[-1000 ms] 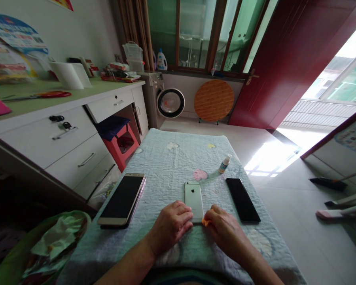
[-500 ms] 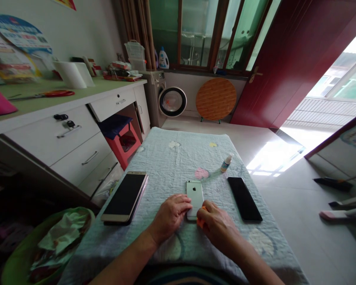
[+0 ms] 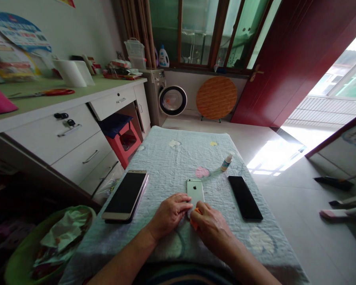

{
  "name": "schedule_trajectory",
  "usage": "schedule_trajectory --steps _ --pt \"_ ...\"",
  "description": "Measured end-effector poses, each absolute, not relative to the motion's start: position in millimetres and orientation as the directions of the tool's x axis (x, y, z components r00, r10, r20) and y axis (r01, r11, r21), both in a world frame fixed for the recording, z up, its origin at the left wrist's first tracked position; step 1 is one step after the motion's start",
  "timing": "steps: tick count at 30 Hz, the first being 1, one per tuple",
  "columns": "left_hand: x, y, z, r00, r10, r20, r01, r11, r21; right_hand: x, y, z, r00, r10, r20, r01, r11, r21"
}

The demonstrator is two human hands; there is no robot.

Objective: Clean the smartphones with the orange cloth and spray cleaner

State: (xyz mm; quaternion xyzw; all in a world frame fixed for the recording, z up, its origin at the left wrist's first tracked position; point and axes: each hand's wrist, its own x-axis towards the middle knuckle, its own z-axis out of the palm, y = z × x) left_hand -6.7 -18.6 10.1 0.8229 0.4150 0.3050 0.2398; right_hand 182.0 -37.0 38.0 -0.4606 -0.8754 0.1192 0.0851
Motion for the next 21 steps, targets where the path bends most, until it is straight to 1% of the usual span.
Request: schedule_trajectory --steps 2,3,7,10,12,15,18,21 --pt "-7.6 -19.1 8.7 0.474 0.822 0.316 0.528 -0.553 0.644 192.3 -39.3 42.2 -0.531 0.847 0.006 0.816 0.513 -0.265" --pt "-7.9 -19.3 8.0 0.474 0.819 0.323 0.524 -0.557 0.645 197.3 -41.1 44.6 -0.521 0.854 0.001 0.821 0.502 -0.273" --pt "-8.3 -19.0 6.4 0.471 0.813 0.343 0.514 -0.569 0.642 210.6 -49.1 51.6 -0.53 0.847 0.029 0.777 0.499 -0.384" --pt "-8.4 -18.9 6.8 0.474 0.812 0.339 0.52 -0.569 0.637 213.0 -50.2 48.3 -0.513 0.858 0.008 0.782 0.471 -0.408" --pt "-8.5 -19.1 7.5 0.473 0.818 0.328 0.526 -0.561 0.639 211.9 -48.0 42.3 -0.505 0.863 0.005 0.789 0.464 -0.403" --pt "-8.7 -19.1 8.8 0.475 0.822 0.313 0.533 -0.552 0.642 206.8 -43.5 32.4 -0.539 0.84 0.057 0.767 0.518 -0.379" --pt "-8.9 -18.5 10.3 0.489 0.819 0.3 0.539 -0.554 0.634 197.6 -40.7 26.2 -0.583 0.802 0.127 0.742 0.59 -0.318" --pt "-8.8 -17.7 12.5 0.503 0.82 0.272 0.55 -0.547 0.631 186.1 -40.3 24.4 -0.618 0.768 0.168 0.723 0.639 -0.261"
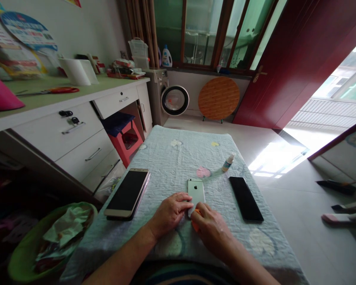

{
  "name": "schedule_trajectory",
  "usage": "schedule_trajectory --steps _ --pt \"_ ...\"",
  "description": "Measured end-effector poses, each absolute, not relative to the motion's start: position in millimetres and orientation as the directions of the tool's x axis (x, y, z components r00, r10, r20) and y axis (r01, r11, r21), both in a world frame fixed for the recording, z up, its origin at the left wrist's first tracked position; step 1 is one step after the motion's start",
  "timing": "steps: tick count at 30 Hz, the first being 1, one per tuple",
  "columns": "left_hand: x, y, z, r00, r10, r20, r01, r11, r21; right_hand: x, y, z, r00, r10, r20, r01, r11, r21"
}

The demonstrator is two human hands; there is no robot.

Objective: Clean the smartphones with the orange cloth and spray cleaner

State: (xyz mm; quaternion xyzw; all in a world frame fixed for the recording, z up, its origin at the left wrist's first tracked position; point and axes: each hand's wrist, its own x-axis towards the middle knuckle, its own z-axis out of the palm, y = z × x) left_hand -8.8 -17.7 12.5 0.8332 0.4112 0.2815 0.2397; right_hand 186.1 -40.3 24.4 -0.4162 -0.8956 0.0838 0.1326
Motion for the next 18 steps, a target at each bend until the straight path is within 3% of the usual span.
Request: schedule_trajectory --steps 9,18 --pt "-7.2 -19.3 19.5 0.493 0.839 0.231 0.542 -0.504 0.673 165.9 -39.8 26.3 -0.643 0.748 0.164 0.71 0.662 -0.24" --pt "-9.5 -18.3 8.7 0.498 0.808 0.315 0.531 -0.571 0.626 205.3 -43.4 33.1 -0.537 0.831 0.143 0.81 0.555 -0.186"
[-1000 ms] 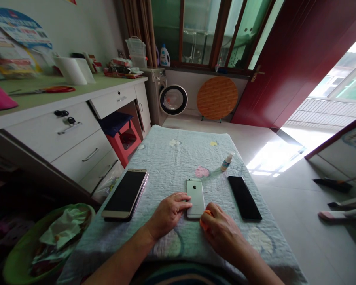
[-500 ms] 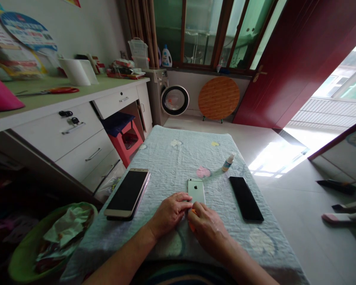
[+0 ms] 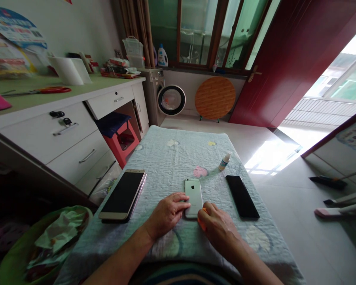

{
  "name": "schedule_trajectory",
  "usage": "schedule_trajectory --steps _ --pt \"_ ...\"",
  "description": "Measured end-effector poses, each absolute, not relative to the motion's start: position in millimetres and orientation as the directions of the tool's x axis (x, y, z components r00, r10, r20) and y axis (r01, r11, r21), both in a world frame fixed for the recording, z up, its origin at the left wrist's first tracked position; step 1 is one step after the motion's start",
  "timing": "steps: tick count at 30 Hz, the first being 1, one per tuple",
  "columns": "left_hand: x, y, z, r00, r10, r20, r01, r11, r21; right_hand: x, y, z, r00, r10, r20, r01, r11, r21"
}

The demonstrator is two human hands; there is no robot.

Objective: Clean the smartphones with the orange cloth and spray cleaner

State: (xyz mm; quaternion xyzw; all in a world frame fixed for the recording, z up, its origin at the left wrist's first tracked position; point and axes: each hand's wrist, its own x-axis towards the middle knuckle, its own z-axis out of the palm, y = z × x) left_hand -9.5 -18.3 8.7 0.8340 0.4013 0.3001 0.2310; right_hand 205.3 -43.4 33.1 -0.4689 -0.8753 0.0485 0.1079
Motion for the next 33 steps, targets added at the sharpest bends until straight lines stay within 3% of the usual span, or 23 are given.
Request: schedule_trajectory --steps 14,17,23,27,33 --pt "-9.5 -19.2 12.8 0.516 0.808 0.283 0.553 -0.567 0.611 174.9 -38.4 28.9 -0.589 0.788 0.18 0.74 0.615 -0.271" --pt "-10.2 -20.3 13.2 0.511 0.814 0.275 0.545 -0.555 0.628 176.4 -35.1 32.6 -0.577 0.799 0.168 0.721 0.595 -0.356" --pt "-11.1 -23.3 12.6 0.519 0.805 0.287 0.55 -0.571 0.609 207.3 -24.3 43.3 -0.45 0.891 0.06 0.725 0.404 -0.557" --pt "-10.0 -23.9 14.3 0.531 0.804 0.267 0.578 -0.574 0.579 214.8 -13.2 42.4 -0.462 0.887 0.001 0.746 0.389 -0.541" --pt "-9.5 -23.6 15.4 0.534 0.808 0.25 0.595 -0.569 0.568 204.8 29.0 43.8 -0.348 0.937 0.04 0.832 0.328 -0.447"
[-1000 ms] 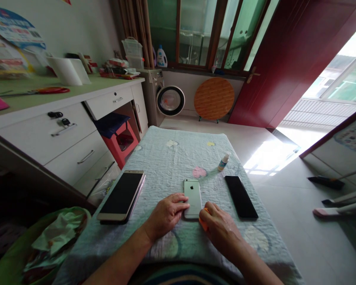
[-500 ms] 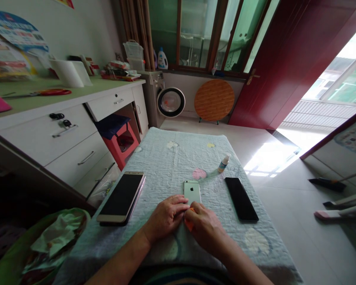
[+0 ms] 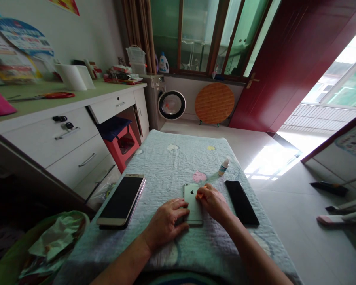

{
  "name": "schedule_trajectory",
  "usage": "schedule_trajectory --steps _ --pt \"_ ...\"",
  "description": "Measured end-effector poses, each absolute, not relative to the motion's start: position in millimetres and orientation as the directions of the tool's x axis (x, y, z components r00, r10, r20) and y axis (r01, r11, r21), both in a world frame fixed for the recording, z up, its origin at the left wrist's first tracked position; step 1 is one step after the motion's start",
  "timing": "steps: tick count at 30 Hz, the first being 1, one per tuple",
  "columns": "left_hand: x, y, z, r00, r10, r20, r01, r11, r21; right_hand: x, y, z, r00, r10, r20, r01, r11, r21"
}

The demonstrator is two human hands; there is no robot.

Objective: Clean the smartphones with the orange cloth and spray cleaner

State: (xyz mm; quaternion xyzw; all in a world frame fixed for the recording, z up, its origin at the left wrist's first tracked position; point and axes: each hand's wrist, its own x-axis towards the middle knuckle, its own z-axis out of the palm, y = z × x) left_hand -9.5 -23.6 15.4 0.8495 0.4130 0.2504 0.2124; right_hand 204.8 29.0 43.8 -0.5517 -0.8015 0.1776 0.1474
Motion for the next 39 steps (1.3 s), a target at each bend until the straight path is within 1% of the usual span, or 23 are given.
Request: schedule_trajectory --steps 5,8,11,21,28,32,35,39 --pt "-9.8 -24.3 15.3 0.526 0.817 0.237 0.608 -0.555 0.568 197.6 58.8 42.1 -0.24 0.967 0.078 0.871 0.251 -0.423" --pt "-10.1 -25.1 15.7 0.527 0.815 0.241 0.606 -0.559 0.566 195.5 58.9 37.3 -0.143 0.984 0.105 0.897 0.174 -0.406" --pt "-9.8 -25.2 16.0 0.526 0.813 0.249 0.6 -0.563 0.569 195.5 49.0 33.5 -0.109 0.989 0.103 0.904 0.142 -0.404" --pt "-7.8 -25.5 15.3 0.519 0.808 0.28 0.601 -0.578 0.553 203.5 -8.3 36.2 -0.156 0.988 0.011 0.876 0.143 -0.46" --pt "-7.4 -25.1 11.9 0.511 0.802 0.308 0.6 -0.59 0.54 210.2 -44.2 42.7 -0.205 0.978 -0.039 0.868 0.163 -0.469" --pt "-6.7 -27.0 17.0 0.518 0.786 0.337 0.588 -0.613 0.528 211.8 -42.5 57.6 -0.324 0.941 -0.096 0.838 0.238 -0.491" --pt "-5.7 -29.3 22.8 0.558 0.759 0.335 0.569 -0.644 0.512 204.9 -31.8 60.6 -0.409 0.911 -0.047 0.789 0.328 -0.52" --pt "-5.2 -31.4 26.0 0.606 0.733 0.309 0.55 -0.666 0.503 189.6 -10.3 51.0 -0.463 0.887 -0.005 0.77 0.399 -0.498"
